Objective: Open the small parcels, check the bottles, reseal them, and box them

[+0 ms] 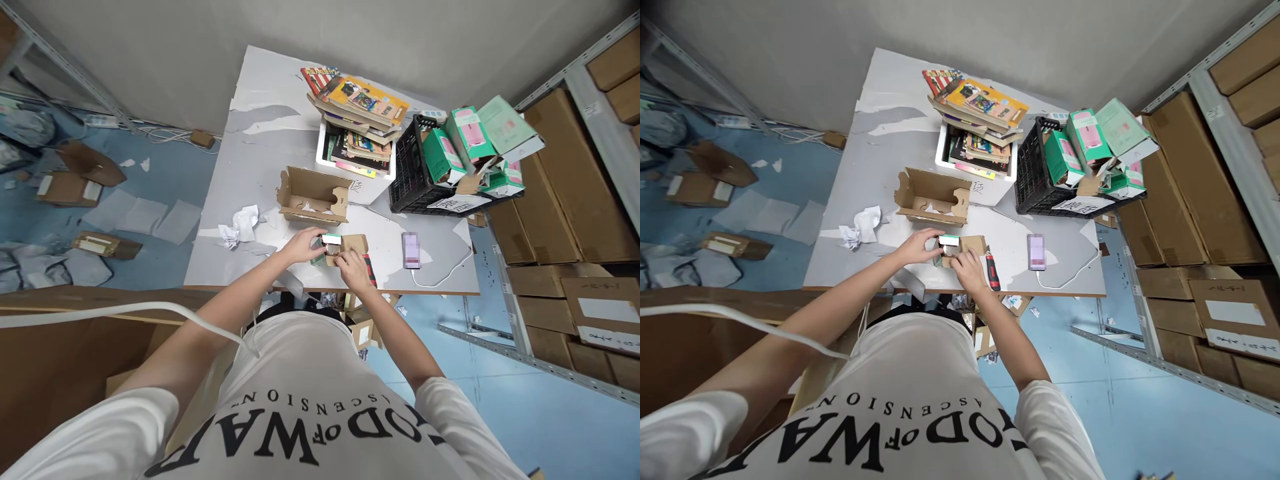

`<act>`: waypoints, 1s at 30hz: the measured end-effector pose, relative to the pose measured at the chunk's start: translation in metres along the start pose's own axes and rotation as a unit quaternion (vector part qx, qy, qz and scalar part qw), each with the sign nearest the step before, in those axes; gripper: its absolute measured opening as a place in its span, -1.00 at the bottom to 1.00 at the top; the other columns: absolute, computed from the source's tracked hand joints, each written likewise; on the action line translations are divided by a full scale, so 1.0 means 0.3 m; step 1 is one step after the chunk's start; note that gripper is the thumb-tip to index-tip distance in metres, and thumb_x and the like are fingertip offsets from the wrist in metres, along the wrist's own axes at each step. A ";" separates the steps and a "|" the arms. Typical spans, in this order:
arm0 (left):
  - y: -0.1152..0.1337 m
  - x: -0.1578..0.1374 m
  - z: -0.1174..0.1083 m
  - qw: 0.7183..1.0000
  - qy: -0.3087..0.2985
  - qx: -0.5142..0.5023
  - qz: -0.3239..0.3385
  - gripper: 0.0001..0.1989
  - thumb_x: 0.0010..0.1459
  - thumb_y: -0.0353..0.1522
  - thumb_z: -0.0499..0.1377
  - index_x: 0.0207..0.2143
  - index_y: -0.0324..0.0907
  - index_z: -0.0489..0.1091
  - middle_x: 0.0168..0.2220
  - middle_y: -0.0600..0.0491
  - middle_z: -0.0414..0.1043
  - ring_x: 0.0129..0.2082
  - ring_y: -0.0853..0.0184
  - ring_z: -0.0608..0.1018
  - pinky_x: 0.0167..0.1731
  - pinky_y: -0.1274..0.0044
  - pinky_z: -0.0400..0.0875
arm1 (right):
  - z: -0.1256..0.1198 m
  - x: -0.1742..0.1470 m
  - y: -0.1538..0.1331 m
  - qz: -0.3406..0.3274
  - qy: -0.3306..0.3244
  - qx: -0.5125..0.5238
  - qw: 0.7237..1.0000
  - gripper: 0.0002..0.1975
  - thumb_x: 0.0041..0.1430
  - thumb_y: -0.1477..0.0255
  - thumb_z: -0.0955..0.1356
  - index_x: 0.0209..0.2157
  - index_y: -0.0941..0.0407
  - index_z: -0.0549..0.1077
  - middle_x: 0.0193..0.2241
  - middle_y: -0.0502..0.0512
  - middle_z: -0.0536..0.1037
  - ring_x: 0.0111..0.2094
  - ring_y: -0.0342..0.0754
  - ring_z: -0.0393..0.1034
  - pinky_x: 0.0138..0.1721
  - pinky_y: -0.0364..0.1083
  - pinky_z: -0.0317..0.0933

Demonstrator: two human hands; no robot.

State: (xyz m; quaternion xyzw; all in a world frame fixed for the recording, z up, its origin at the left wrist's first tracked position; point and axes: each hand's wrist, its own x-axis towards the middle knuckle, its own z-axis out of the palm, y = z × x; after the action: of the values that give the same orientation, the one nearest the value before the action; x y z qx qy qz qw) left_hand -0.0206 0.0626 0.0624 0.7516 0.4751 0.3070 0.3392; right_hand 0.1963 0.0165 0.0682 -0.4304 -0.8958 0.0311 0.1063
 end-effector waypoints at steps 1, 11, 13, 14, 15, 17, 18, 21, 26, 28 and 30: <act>0.003 0.014 -0.005 1.000 -0.007 0.012 0.001 -0.60 0.06 -0.26 0.17 -0.03 -0.19 0.39 -0.10 -0.05 0.48 -0.10 0.19 0.52 -0.04 0.39 0.37 | 0.001 -0.007 -0.002 -0.006 0.005 0.011 1.000 -0.76 0.28 0.55 0.19 -0.19 0.10 0.47 -0.22 0.15 0.49 -0.16 -0.04 0.33 0.18 0.09 0.02; 0.023 0.051 0.028 0.982 0.097 0.068 -0.144 -0.67 0.24 -0.22 -0.03 -0.38 -0.16 0.45 -0.46 0.00 0.51 -0.39 0.23 0.52 -0.31 0.45 0.34 | -0.066 0.086 -0.051 0.094 -0.073 0.106 0.987 -0.74 0.29 0.50 0.17 -0.12 0.13 0.45 -0.17 0.17 0.52 -0.14 -0.01 0.39 -0.08 -0.05 0.23; 0.020 0.051 0.047 0.978 0.118 0.044 -0.169 -0.68 0.23 -0.21 -0.02 -0.37 -0.17 0.44 -0.47 0.00 0.52 -0.38 0.22 0.52 -0.29 0.44 0.35 | -0.088 0.139 -0.062 0.130 -0.108 0.083 0.982 -0.77 0.27 0.48 0.22 -0.09 0.13 0.42 -0.15 0.18 0.51 -0.13 0.01 0.39 -0.12 -0.06 0.24; 0.016 0.047 0.056 0.976 0.125 0.027 -0.179 -0.68 0.22 -0.20 -0.02 -0.36 -0.17 0.44 -0.46 -0.01 0.52 -0.38 0.22 0.52 -0.28 0.43 0.36 | -0.100 0.164 -0.068 0.144 -0.127 0.069 0.979 -0.79 0.24 0.45 0.27 -0.11 0.14 0.42 -0.14 0.20 0.51 -0.12 0.03 0.40 -0.13 -0.05 0.24; 0.009 0.038 0.064 0.974 0.128 0.003 -0.185 -0.68 0.22 -0.20 -0.03 -0.33 -0.18 0.44 -0.44 -0.01 0.52 -0.36 0.23 0.53 -0.26 0.41 0.37 | -0.111 0.186 -0.074 0.156 -0.147 0.056 0.975 -0.79 0.21 0.40 0.31 -0.12 0.15 0.41 -0.13 0.22 0.51 -0.11 0.05 0.40 -0.13 -0.05 0.23; -0.011 0.007 0.075 0.975 0.115 -0.065 -0.176 -0.67 0.20 -0.22 -0.03 -0.20 -0.20 0.43 -0.30 -0.04 0.54 -0.26 0.22 0.54 -0.18 0.39 0.40 | -0.129 0.222 -0.086 0.175 -0.187 0.034 0.966 -0.71 0.14 0.33 0.39 -0.14 0.17 0.39 -0.14 0.25 0.52 -0.12 0.08 0.42 -0.12 -0.04 0.23; -0.023 -0.014 0.079 0.978 0.098 -0.100 -0.156 -0.65 0.17 -0.23 0.00 -0.10 -0.21 0.39 -0.19 -0.07 0.53 -0.17 0.21 0.54 -0.13 0.37 0.40 | -0.137 0.236 -0.091 0.183 -0.206 0.023 0.961 -0.65 0.10 0.30 0.41 -0.12 0.17 0.37 -0.15 0.26 0.53 -0.12 0.09 0.43 -0.12 -0.03 0.23; -0.052 -0.081 0.090 0.988 0.039 -0.130 -0.080 -0.29 -0.05 -0.23 0.20 0.18 -0.21 0.15 0.15 -0.17 0.28 0.13 0.07 0.37 0.04 0.26 0.31 | -0.144 0.264 -0.105 0.198 -0.249 -0.009 0.948 -0.49 0.02 0.29 0.47 -0.06 0.19 0.29 -0.20 0.27 0.56 -0.13 0.10 0.46 -0.12 -0.03 0.24; -0.045 -0.106 0.138 0.995 0.015 -0.067 -0.068 0.04 -0.34 -0.27 0.39 0.22 -0.21 0.02 0.16 -0.21 0.21 0.14 -0.04 0.34 0.09 0.21 0.28 | -0.132 0.285 -0.115 0.162 -0.267 -0.055 0.949 -0.49 0.01 0.36 0.45 -0.03 0.17 0.24 -0.15 0.28 0.53 -0.15 0.11 0.47 -0.19 -0.04 0.26; -0.032 -0.091 0.161 0.993 0.039 -0.073 -0.084 -0.08 -0.26 -0.28 0.35 0.18 -0.19 0.05 0.10 -0.16 0.27 0.07 0.03 0.41 0.03 0.25 0.34 | -0.136 0.288 -0.113 0.138 -0.257 -0.056 0.955 -0.55 0.03 0.39 0.41 -0.05 0.15 0.26 -0.16 0.26 0.53 -0.17 0.12 0.47 -0.22 -0.03 0.25; -0.024 -0.076 0.174 0.990 0.066 -0.074 -0.097 -0.17 -0.21 -0.30 0.32 0.14 -0.19 0.07 0.08 -0.16 0.29 0.05 0.05 0.43 0.00 0.28 0.36 | -0.151 0.290 -0.109 0.125 -0.235 -0.050 0.963 -0.61 0.04 0.41 0.38 -0.07 0.15 0.29 -0.19 0.24 0.53 -0.20 0.13 0.46 -0.26 -0.04 0.24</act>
State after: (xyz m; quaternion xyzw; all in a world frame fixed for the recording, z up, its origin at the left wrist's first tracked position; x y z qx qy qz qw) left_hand 0.0087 0.0326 0.0232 0.6529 0.5432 0.3560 0.3898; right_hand 0.1282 0.0621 0.1314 -0.5244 -0.8350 0.0994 -0.1339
